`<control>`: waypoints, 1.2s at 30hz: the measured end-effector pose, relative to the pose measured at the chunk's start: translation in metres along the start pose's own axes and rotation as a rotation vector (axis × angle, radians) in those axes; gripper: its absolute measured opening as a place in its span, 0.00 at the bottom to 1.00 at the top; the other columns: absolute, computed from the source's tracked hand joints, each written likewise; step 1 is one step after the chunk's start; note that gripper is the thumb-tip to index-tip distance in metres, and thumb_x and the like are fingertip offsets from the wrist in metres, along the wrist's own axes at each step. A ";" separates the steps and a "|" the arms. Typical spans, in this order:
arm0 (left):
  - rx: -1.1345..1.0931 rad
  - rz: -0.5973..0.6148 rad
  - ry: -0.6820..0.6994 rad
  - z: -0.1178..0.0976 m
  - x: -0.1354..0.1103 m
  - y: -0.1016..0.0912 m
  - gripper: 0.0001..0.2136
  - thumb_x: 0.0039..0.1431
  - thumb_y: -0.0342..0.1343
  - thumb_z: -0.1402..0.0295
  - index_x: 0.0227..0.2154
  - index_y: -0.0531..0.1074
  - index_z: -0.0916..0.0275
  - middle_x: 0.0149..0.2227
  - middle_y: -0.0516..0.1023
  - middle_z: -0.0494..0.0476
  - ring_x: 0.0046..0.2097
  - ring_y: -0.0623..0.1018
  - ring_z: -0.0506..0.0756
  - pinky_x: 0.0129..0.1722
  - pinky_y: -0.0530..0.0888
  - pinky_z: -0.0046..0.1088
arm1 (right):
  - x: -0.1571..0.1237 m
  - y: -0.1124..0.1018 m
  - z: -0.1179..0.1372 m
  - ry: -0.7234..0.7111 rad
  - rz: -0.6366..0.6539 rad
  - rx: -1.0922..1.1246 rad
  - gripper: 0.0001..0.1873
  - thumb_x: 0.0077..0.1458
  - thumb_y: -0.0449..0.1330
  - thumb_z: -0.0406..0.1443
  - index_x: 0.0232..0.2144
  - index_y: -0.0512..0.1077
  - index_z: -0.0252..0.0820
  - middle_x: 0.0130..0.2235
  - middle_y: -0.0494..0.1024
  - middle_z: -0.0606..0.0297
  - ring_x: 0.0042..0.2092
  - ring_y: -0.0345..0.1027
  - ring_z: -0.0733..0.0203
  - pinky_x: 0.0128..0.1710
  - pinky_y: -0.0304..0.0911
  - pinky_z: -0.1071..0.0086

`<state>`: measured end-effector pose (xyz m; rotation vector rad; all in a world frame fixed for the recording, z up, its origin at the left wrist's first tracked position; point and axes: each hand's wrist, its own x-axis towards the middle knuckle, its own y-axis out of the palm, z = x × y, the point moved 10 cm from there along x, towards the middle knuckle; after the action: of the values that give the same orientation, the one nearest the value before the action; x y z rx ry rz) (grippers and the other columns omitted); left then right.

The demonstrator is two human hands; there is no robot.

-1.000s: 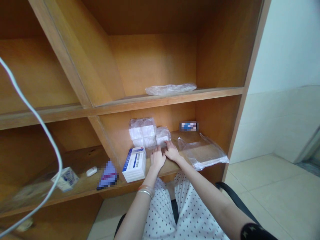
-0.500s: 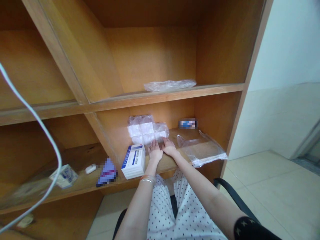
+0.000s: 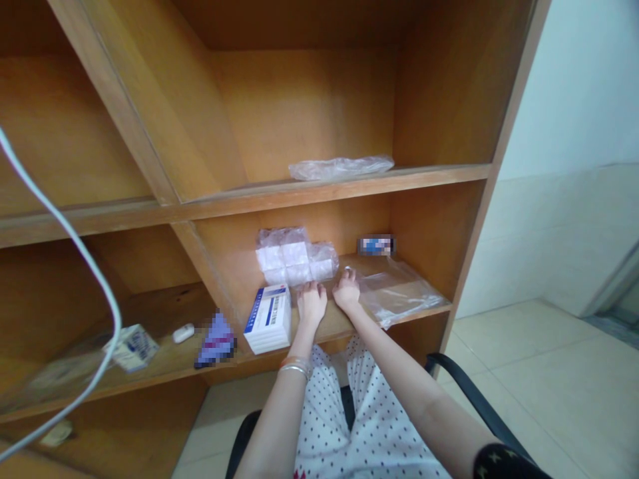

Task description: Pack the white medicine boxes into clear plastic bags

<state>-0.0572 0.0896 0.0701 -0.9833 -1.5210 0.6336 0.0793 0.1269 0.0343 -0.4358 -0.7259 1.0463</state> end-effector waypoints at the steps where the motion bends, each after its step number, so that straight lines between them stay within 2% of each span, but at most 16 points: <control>1: -0.006 0.001 0.007 -0.001 0.000 -0.001 0.15 0.62 0.40 0.68 0.40 0.71 0.65 0.41 0.75 0.63 0.45 0.74 0.57 0.49 0.66 0.34 | -0.001 -0.002 0.007 -0.059 -0.001 0.024 0.27 0.53 0.49 0.30 0.56 0.59 0.31 0.62 0.54 0.44 0.57 0.59 0.50 0.52 0.57 0.60; 4: -0.020 0.010 0.026 -0.004 -0.001 -0.003 0.15 0.63 0.40 0.68 0.43 0.70 0.66 0.43 0.75 0.64 0.47 0.73 0.57 0.50 0.65 0.34 | -0.006 -0.014 0.027 -0.237 -0.030 0.124 0.24 0.55 0.43 0.28 0.54 0.60 0.36 0.60 0.58 0.53 0.59 0.55 0.57 0.55 0.55 0.65; 6: -0.026 0.023 0.044 -0.007 -0.002 -0.002 0.14 0.62 0.41 0.69 0.44 0.70 0.65 0.44 0.75 0.64 0.48 0.73 0.57 0.50 0.65 0.34 | -0.009 -0.020 0.031 -0.271 -0.043 0.153 0.23 0.56 0.41 0.28 0.53 0.62 0.36 0.57 0.61 0.51 0.59 0.55 0.56 0.56 0.53 0.61; 9: -0.033 0.047 0.081 -0.011 -0.003 0.000 0.14 0.61 0.43 0.69 0.44 0.70 0.63 0.46 0.75 0.61 0.48 0.73 0.57 0.51 0.65 0.34 | -0.009 -0.020 0.017 -0.137 -0.066 0.087 0.20 0.57 0.44 0.31 0.51 0.63 0.36 0.56 0.62 0.45 0.58 0.55 0.45 0.55 0.49 0.48; 11: -0.038 0.056 0.109 -0.013 -0.005 0.002 0.14 0.61 0.44 0.68 0.45 0.70 0.61 0.48 0.74 0.60 0.49 0.72 0.57 0.52 0.65 0.34 | -0.008 -0.018 0.004 -0.025 -0.077 0.071 0.19 0.56 0.48 0.33 0.50 0.62 0.34 0.57 0.59 0.40 0.57 0.56 0.39 0.54 0.49 0.44; 13: -0.046 0.066 0.140 -0.015 -0.005 0.004 0.15 0.60 0.46 0.67 0.48 0.69 0.61 0.51 0.72 0.60 0.51 0.71 0.57 0.53 0.64 0.35 | -0.008 -0.013 -0.001 0.016 -0.065 0.103 0.21 0.55 0.49 0.34 0.51 0.60 0.31 0.59 0.55 0.37 0.53 0.61 0.40 0.51 0.54 0.47; 15: -0.061 0.081 0.168 -0.017 -0.006 0.007 0.17 0.59 0.47 0.66 0.50 0.68 0.60 0.53 0.71 0.60 0.53 0.70 0.58 0.54 0.63 0.35 | -0.006 -0.010 0.002 -0.016 -0.054 0.150 0.23 0.55 0.47 0.33 0.53 0.56 0.31 0.60 0.53 0.38 0.51 0.65 0.46 0.49 0.59 0.55; 18: -0.083 0.112 0.183 -0.017 -0.005 0.012 0.19 0.59 0.48 0.65 0.53 0.65 0.60 0.55 0.70 0.60 0.55 0.68 0.58 0.56 0.62 0.36 | -0.008 -0.014 0.012 -0.094 -0.071 0.203 0.24 0.55 0.42 0.30 0.55 0.54 0.31 0.60 0.55 0.44 0.55 0.61 0.54 0.52 0.58 0.64; 21: -0.100 0.137 0.169 -0.013 -0.003 0.017 0.19 0.57 0.50 0.67 0.53 0.66 0.62 0.55 0.69 0.61 0.55 0.68 0.59 0.56 0.61 0.36 | -0.017 -0.020 0.026 -0.182 -0.070 0.245 0.21 0.56 0.41 0.29 0.51 0.60 0.35 0.57 0.60 0.51 0.57 0.58 0.60 0.56 0.54 0.68; 25: -0.121 0.142 0.147 -0.009 -0.003 0.021 0.16 0.57 0.48 0.71 0.48 0.70 0.62 0.48 0.75 0.61 0.52 0.71 0.58 0.54 0.63 0.35 | -0.034 -0.029 0.049 -0.350 -0.024 0.220 0.19 0.56 0.45 0.32 0.48 0.66 0.41 0.57 0.62 0.58 0.56 0.58 0.59 0.53 0.57 0.67; 27: -0.131 0.130 0.124 -0.005 -0.002 0.023 0.17 0.56 0.47 0.74 0.48 0.69 0.62 0.47 0.75 0.61 0.51 0.72 0.58 0.54 0.63 0.35 | -0.033 -0.036 0.054 -0.384 0.011 0.126 0.17 0.55 0.47 0.32 0.45 0.69 0.42 0.55 0.66 0.60 0.56 0.57 0.56 0.55 0.55 0.64; 30: -0.156 0.088 0.047 0.008 0.000 0.023 0.25 0.50 0.47 0.80 0.53 0.65 0.64 0.49 0.74 0.61 0.51 0.72 0.57 0.55 0.64 0.34 | -0.016 -0.040 0.046 -0.363 0.130 -0.030 0.18 0.54 0.48 0.31 0.44 0.72 0.43 0.51 0.71 0.59 0.55 0.58 0.52 0.56 0.51 0.59; 33: -0.204 0.006 -0.084 0.031 0.003 0.016 0.27 0.49 0.44 0.83 0.54 0.63 0.64 0.50 0.74 0.59 0.51 0.73 0.54 0.53 0.67 0.30 | 0.002 -0.040 0.030 -0.360 0.247 -0.085 0.20 0.50 0.52 0.30 0.45 0.73 0.45 0.48 0.74 0.59 0.50 0.65 0.52 0.51 0.56 0.61; 36: -0.232 -0.081 -0.187 0.046 0.004 0.003 0.23 0.54 0.41 0.80 0.53 0.63 0.65 0.50 0.74 0.60 0.51 0.73 0.54 0.51 0.68 0.30 | 0.007 -0.035 0.013 -0.371 0.304 -0.094 0.21 0.49 0.54 0.31 0.46 0.73 0.46 0.47 0.76 0.59 0.46 0.69 0.53 0.47 0.60 0.64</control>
<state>-0.1014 0.1004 0.0603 -1.0534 -1.8212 0.5103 0.0938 0.1171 0.0677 -0.4467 -1.0649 1.4041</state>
